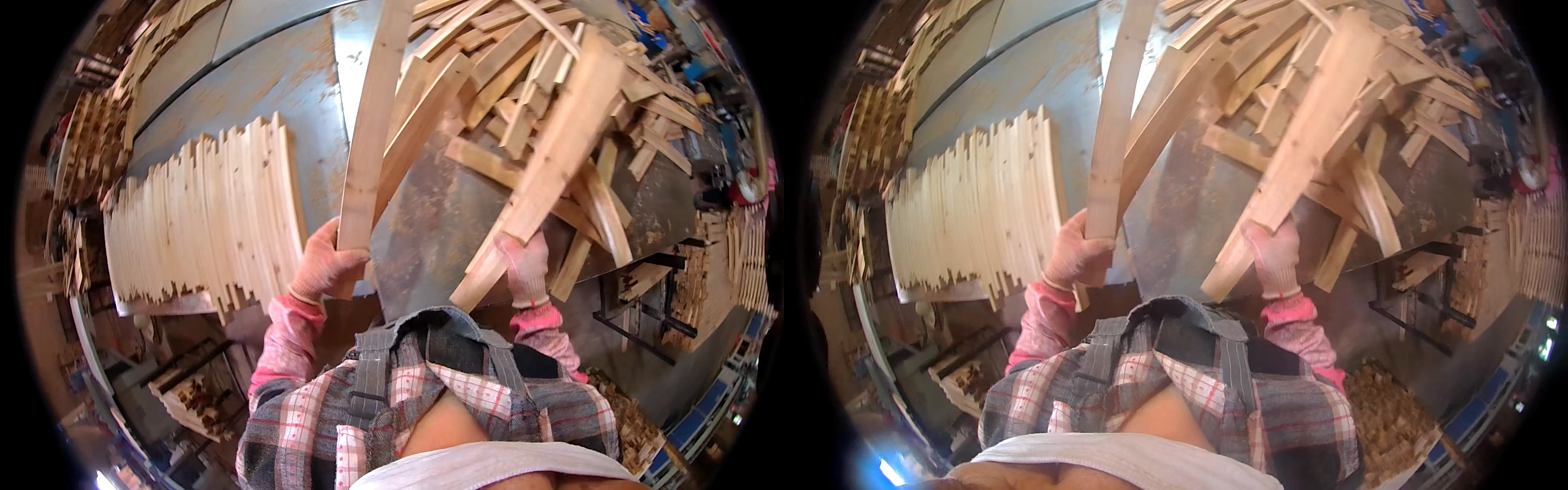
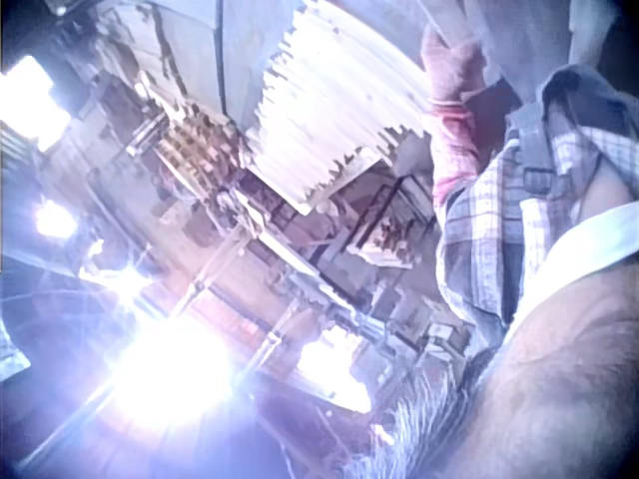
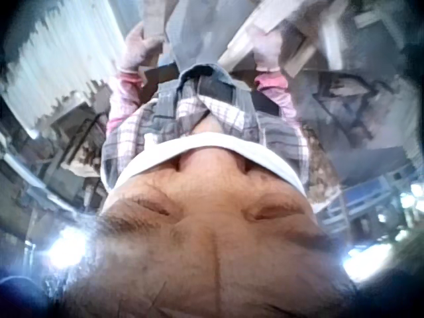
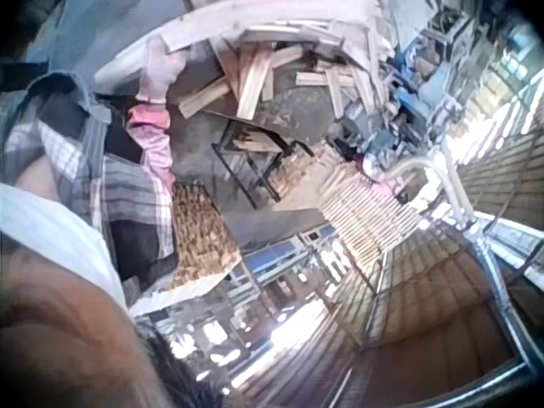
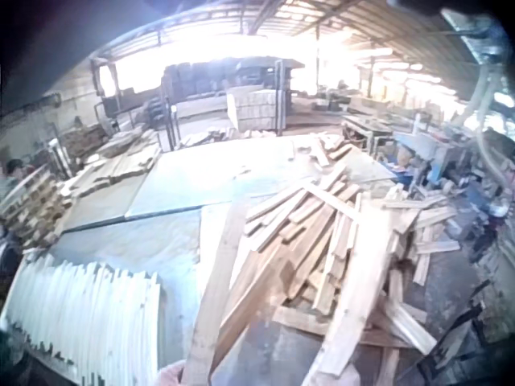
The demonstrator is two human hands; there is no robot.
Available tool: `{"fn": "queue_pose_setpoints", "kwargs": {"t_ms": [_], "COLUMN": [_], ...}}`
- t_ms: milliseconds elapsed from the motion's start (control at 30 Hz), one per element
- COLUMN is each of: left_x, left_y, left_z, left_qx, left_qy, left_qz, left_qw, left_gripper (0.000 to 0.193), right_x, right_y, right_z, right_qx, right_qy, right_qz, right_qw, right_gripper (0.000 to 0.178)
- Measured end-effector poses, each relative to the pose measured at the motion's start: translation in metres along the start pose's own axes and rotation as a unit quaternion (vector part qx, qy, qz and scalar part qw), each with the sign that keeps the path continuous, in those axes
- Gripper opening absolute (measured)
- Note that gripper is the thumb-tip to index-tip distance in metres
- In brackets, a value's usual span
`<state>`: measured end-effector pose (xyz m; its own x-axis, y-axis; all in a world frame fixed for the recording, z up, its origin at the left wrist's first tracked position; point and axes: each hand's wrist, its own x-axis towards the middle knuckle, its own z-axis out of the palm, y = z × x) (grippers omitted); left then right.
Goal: The person picks up wooden planks from a disorganized pile on a metal table and arranges them into a neat, vertical stack. The task involves repetitive handling of individual pieces to create an organized assembly.
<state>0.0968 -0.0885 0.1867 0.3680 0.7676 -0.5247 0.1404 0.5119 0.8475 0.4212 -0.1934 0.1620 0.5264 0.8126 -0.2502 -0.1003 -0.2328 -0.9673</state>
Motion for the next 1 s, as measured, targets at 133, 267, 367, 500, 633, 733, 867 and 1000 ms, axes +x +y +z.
{"fn": "queue_pose_setpoints", "kwargs": {"t_ms": [133,267,367,500,633,733,867,1000], "left_x": [-0.037,-0.021,-0.017,-0.004,0.043,0.078,0.104,0.122], "left_y": [-0.056,-0.093,-0.105,-0.127,-0.099,-0.07,-0.027,-0.044], "left_z": [0.02,0.046,0.063,0.055,0.048,0.059,0.073,0.059], "left_qx": [0.093,0.431,0.436,0.334,0.309,0.332,0.393,0.414], "left_qy": [0.185,0.152,0.103,0.153,0.184,0.181,0.22,0.231], "left_qz": [-0.011,-0.106,-0.102,0.02,0.044,0.015,-0.056,-0.081], "left_qw": [0.978,0.883,0.888,0.93,0.932,0.925,0.891,0.877], "left_gripper": [0.058,0.075,0.104,0.096,0.095,0.101,0.115,0.103], "right_x": [0.022,0.045,0.025,0.028,0.058,0.056,0.062,0.084], "right_y": [0.006,0.069,0.069,0.053,0.084,0.071,0.054,0.069], "right_z": [0.078,0.13,0.142,0.118,0.104,0.124,0.121,0.113], "right_qx": [-0.208,-0.56,-0.581,-0.494,-0.412,-0.485,-0.491,-0.319], "right_qy": [-0.071,-0.163,-0.171,-0.261,-0.286,-0.278,-0.353,-0.375], "right_qz": [0.079,0.064,0.081,0.035,-0.002,0.009,0.002,0.085], "right_qw": [0.972,0.81,0.792,0.829,0.865,0.829,0.796,0.866], "right_gripper": [0.048,0.063,0.064,0.07,0.063,0.063,0.057,0.059]}}
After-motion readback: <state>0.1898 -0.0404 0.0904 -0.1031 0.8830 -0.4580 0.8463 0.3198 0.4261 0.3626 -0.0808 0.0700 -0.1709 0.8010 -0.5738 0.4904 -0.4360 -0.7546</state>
